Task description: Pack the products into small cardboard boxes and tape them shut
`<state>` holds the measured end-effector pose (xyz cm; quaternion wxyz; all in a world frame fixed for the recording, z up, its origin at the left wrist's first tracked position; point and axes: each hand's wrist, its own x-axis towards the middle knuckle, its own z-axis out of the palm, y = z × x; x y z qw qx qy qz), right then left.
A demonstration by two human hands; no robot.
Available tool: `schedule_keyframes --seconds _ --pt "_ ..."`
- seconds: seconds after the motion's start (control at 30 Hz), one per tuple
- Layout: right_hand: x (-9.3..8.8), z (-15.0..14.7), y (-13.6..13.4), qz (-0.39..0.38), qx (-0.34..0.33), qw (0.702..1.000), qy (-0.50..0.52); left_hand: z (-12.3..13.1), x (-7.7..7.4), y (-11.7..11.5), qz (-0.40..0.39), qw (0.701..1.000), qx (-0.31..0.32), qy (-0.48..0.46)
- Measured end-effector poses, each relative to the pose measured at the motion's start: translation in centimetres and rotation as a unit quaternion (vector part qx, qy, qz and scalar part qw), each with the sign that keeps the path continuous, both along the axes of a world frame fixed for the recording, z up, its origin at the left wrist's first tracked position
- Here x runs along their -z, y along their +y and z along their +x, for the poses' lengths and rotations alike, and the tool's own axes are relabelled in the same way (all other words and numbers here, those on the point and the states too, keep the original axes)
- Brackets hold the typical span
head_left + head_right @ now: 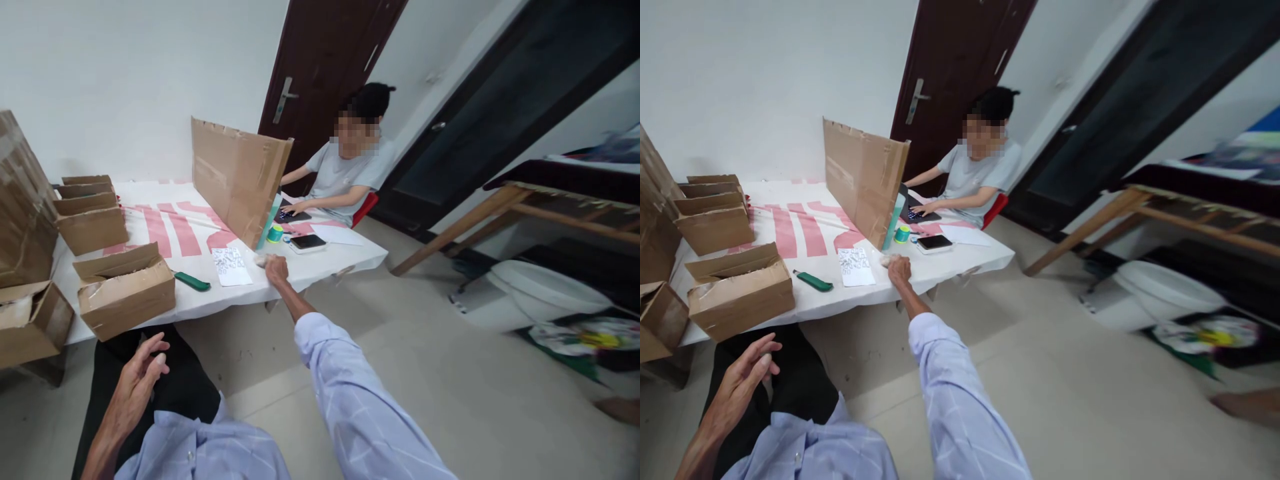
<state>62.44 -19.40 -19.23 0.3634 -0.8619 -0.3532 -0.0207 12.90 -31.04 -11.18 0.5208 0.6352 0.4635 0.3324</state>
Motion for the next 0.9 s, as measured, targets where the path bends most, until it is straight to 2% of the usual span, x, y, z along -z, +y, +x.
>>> schedule_keyframes --seconds 0.13,0.3,0.4,0.47,0.67,0.73,0.8,0.9 --pt "0.9 -3.2 -1.4 0.022 -0.065 0.995 -0.075 0.0 -0.1 -0.3 0.003 1.000 -0.002 0.000" --pt "3.7 -8.8 -3.5 0.015 -0.167 0.976 -0.138 -0.3 -0.6 -0.4 0.006 1.000 -0.011 -0.007" --pt "4.8 -10.4 -4.3 0.000 -0.202 0.967 -0.154 -1.2 -0.7 -0.3 0.045 0.998 -0.050 -0.009" --pt "5.1 -10.8 -4.7 0.001 -0.208 0.967 -0.146 -2.1 -1.0 -0.1 0.091 0.991 -0.099 -0.008" --pt "5.1 -10.2 -5.4 0.025 -0.231 0.965 -0.125 -5.6 -2.8 1.2 0.237 0.929 -0.284 0.035" --pt "4.9 -10.0 -5.5 0.035 -0.230 0.965 -0.124 -6.5 -3.2 2.3 0.259 0.917 -0.302 0.040" --pt "4.2 -10.4 -5.2 0.062 -0.224 0.965 -0.123 -7.1 -3.3 3.9 0.259 0.919 -0.295 0.033" --pt "2.2 -12.7 -3.9 0.159 -0.259 0.950 -0.074 -7.6 -3.1 6.8 0.239 0.933 -0.270 0.022"
